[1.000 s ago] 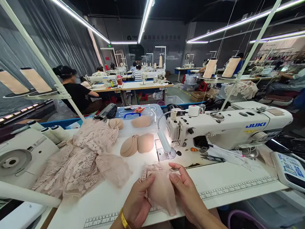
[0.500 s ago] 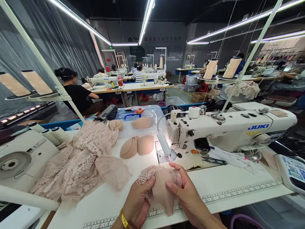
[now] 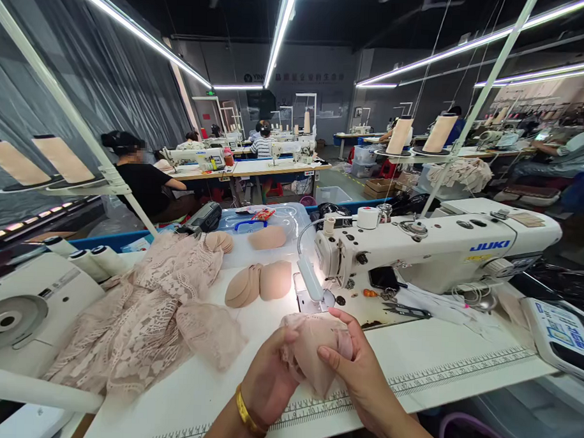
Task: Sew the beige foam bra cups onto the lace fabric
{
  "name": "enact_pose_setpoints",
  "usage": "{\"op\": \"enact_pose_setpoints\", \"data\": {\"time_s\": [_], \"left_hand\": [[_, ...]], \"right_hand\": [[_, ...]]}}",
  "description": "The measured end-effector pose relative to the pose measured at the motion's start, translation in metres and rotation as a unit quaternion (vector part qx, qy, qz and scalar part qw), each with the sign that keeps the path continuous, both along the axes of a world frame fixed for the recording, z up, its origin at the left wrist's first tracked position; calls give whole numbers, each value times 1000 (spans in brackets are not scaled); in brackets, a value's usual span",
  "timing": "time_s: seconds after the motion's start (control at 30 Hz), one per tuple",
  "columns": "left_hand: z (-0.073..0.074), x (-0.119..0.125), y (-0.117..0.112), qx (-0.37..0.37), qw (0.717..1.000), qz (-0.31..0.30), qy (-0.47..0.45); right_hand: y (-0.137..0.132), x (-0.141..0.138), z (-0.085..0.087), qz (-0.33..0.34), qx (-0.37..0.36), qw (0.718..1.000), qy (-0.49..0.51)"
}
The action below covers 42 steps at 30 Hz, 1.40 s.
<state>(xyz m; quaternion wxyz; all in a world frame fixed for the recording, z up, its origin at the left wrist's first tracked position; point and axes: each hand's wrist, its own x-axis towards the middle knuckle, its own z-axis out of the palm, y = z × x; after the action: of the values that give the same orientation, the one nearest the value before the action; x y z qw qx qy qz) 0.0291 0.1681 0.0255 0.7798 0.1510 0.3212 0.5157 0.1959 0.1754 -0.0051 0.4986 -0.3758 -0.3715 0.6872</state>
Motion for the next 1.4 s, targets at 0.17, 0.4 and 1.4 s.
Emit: {"op": "enact_pose_setpoints", "data": {"time_s": [0.17, 0.4, 1.4], "left_hand": [[3, -5, 2, 7, 999, -26, -22], [6, 8, 12, 53, 993, -16, 107], [-4, -27, 90, 571, 477, -327, 583]], "right_hand": [[4, 3, 2, -4, 11, 1000, -5], [6, 5, 3, 15, 14, 1000, -6], [123, 69, -13, 144, 600, 570, -542]]}}
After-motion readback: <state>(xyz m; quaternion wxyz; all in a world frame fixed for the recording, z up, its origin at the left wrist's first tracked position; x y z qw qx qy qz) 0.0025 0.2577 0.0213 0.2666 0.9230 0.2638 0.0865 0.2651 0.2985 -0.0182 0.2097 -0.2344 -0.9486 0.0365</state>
